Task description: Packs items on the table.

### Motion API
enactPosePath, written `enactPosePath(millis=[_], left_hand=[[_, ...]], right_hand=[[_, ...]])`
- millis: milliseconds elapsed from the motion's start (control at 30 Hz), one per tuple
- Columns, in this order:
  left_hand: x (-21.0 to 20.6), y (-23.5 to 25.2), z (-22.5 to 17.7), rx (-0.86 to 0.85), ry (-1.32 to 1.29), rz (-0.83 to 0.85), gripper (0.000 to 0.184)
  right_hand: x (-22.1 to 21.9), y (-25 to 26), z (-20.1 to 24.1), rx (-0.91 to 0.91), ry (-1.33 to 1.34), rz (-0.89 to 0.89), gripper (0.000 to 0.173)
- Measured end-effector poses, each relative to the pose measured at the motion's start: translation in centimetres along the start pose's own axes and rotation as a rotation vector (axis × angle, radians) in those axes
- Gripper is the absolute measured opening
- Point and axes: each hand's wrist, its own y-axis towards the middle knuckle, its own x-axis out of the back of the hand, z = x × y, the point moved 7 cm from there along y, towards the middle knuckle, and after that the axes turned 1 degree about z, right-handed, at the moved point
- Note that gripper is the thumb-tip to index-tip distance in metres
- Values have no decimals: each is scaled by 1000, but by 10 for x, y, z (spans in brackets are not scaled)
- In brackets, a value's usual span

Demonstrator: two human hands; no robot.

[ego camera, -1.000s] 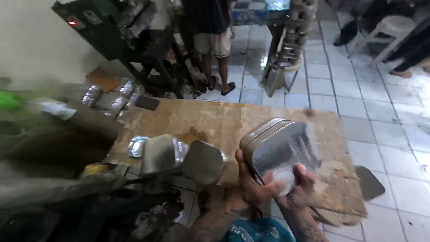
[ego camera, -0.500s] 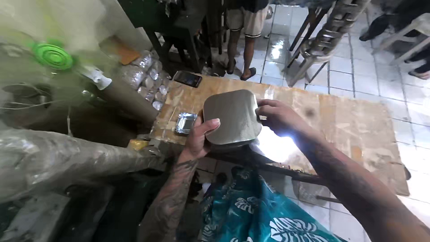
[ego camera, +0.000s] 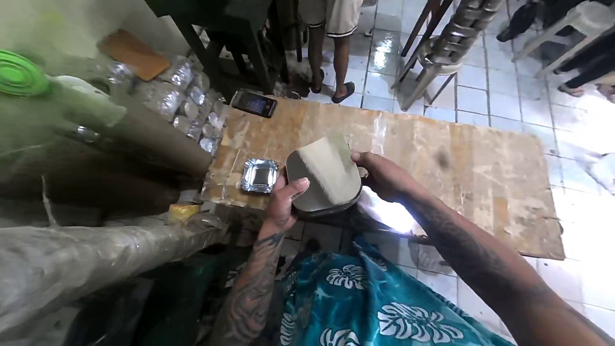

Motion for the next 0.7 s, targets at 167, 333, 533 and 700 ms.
enactPosePath(millis=[167, 333, 533, 700], left_hand=[[-10, -4, -12, 22, -17, -13, 54], [-17, -6, -29, 159, -34, -17, 38], [-26, -6, -46, 199, -25, -55, 23], [-41, -9, -51, 214, -58, 13, 10]], right_hand=[[0, -5, 7, 8, 2, -19, 48], [8, -3, 9, -62, -10, -54, 37], [10, -10, 25, -14, -38, -67, 37], [18, -19, 30, 1, -48, -104, 36]])
